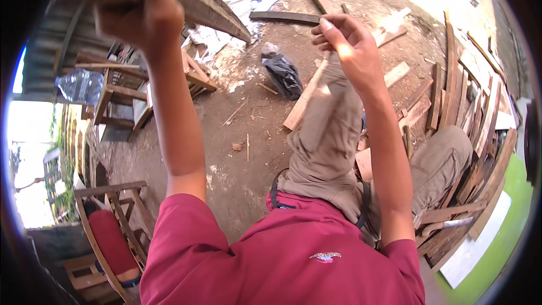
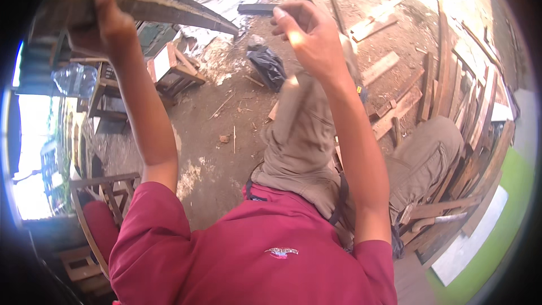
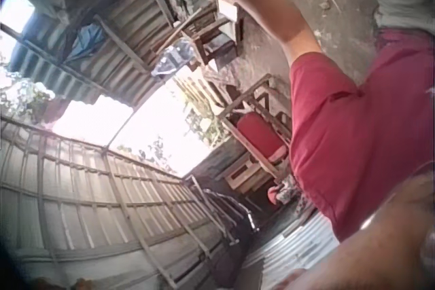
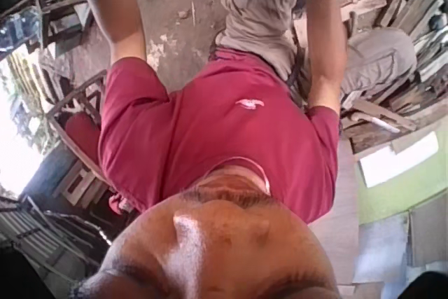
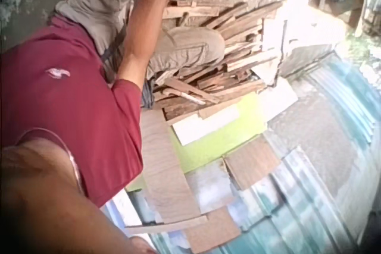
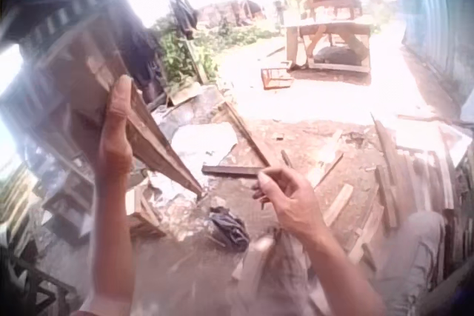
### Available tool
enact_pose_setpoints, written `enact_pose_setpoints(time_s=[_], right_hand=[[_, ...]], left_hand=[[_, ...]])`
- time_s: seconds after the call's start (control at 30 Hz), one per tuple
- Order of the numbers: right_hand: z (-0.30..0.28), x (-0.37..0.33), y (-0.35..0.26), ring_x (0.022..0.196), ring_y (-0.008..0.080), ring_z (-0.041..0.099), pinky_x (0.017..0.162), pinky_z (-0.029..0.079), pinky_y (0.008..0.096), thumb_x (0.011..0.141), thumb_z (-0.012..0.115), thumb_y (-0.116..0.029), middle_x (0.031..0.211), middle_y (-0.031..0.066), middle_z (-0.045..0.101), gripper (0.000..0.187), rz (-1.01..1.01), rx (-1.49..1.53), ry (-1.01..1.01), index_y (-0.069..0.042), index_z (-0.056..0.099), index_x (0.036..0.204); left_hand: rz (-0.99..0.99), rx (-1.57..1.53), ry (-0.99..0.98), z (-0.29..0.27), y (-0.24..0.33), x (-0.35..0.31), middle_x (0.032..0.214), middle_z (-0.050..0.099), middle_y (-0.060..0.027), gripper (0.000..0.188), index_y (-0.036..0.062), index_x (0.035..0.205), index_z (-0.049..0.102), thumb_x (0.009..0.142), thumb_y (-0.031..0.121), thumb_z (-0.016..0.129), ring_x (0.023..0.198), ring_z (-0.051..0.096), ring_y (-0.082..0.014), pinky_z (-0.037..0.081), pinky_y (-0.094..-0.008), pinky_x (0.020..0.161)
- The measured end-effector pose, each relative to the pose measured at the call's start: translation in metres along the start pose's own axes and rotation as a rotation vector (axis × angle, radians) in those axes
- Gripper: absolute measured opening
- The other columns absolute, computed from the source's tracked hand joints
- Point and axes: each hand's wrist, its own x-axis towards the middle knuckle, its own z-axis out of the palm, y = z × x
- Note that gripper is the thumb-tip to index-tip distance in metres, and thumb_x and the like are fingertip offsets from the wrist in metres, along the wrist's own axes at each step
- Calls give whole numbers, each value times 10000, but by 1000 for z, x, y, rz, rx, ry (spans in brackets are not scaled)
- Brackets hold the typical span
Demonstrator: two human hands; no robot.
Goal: The person sits on the ground and uses a hand saw to cut a long metal bar into shorter pieces. After sawing, the person uses a metal file to smooth the cut edges of the bar.
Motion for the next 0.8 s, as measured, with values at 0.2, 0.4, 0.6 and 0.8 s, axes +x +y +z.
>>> enact_pose_setpoints(time_s=[0.2,0.4,0.6,0.8], right_hand=[[43,24,7,876,202,717,795,597,315,1020,635,-192,1045,156,729,268,288,142,110,36,652,1159],[91,33,64,903,227,711,782,596,329,1013,646,-228,1100,172,693,369,449,211,114,59,584,1235],[69,1,175,834,170,710,731,594,274,1024,642,-244,998,125,717,303,705,-75,59,29,610,1151],[158,-8,135,1118,355,695,967,589,447,1014,535,-575,1298,340,612,799,824,88,-273,129,477,1389]], left_hand=[[-300,137,614,-144,33,-61,961,648,-182,516,-53,1185,557,925,388,615,846,698,-277,635,-425,763],[-339,317,728,-242,92,-130,987,662,-117,453,46,1126,576,950,464,561,911,694,-269,592,-445,793],[-374,332,899,-233,82,-143,997,633,-126,521,-15,1142,583,933,461,571,944,654,-294,528,-476,834],[-384,237,779,-222,81,-134,1124,614,-244,690,-56,1301,499,913,513,548,949,647,-342,530,-499,862]])
